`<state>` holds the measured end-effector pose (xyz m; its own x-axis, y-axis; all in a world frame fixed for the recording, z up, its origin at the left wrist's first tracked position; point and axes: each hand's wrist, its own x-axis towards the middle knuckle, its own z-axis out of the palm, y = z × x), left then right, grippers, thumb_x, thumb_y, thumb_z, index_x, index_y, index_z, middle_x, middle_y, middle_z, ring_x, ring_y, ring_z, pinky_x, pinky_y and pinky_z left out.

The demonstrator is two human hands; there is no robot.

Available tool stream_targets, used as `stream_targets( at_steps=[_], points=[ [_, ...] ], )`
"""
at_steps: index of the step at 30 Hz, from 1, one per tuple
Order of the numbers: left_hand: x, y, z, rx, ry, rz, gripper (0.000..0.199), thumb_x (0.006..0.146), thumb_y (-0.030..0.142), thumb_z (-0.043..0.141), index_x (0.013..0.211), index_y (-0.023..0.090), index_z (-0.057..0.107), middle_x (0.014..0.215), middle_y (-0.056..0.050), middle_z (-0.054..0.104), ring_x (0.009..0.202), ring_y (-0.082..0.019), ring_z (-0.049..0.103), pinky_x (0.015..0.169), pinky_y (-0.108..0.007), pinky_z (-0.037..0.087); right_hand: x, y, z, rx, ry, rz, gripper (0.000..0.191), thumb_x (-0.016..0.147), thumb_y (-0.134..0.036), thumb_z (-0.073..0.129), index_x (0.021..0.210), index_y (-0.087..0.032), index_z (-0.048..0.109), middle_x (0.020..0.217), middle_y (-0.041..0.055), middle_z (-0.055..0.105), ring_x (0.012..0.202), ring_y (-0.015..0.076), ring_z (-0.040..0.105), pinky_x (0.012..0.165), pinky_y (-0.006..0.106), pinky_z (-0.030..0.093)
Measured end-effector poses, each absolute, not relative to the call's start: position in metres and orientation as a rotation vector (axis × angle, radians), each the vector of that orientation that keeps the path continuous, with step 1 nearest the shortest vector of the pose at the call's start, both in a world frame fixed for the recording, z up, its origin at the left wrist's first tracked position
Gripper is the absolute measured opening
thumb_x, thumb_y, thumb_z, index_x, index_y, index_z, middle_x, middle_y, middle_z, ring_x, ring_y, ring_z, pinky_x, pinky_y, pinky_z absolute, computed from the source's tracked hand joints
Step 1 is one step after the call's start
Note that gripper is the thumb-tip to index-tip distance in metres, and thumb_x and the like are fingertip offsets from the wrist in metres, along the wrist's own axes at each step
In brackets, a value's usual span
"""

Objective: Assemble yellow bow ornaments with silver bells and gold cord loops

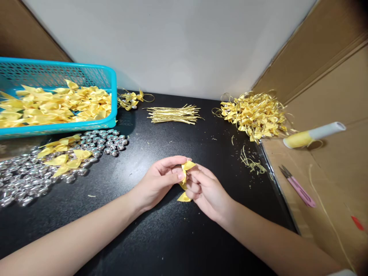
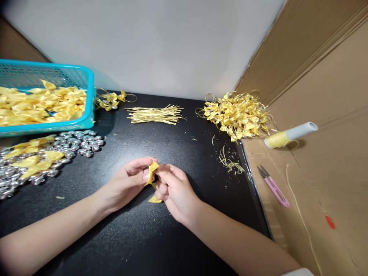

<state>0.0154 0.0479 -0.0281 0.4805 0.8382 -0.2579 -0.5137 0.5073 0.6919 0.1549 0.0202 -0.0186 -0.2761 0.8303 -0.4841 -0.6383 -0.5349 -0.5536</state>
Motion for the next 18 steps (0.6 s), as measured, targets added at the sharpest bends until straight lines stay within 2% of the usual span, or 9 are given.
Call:
stream_targets(
  at_steps=[18],
  points=[
    [0.0152, 0.0480, -0.0288, 0.580, 0.633, 0.883, 0.024, 0.064, 0.016, 0.087, 0.085, 0.024, 0.079, 0.080, 0.001, 0.077, 0.072, -0.009, 0.069, 0.072, -0.017, 0.054, 0.1542, 0.0198, -0.0191, -0.944, -0.295, 1.914, 0.038, 0.067, -0.035, 0.082, 0.071, -0.019, 0.047, 0.049, -0.0139, 0.029, 0.043, 0.0023, 0.015, 0.043, 0.022, 0.011]
  ],
)
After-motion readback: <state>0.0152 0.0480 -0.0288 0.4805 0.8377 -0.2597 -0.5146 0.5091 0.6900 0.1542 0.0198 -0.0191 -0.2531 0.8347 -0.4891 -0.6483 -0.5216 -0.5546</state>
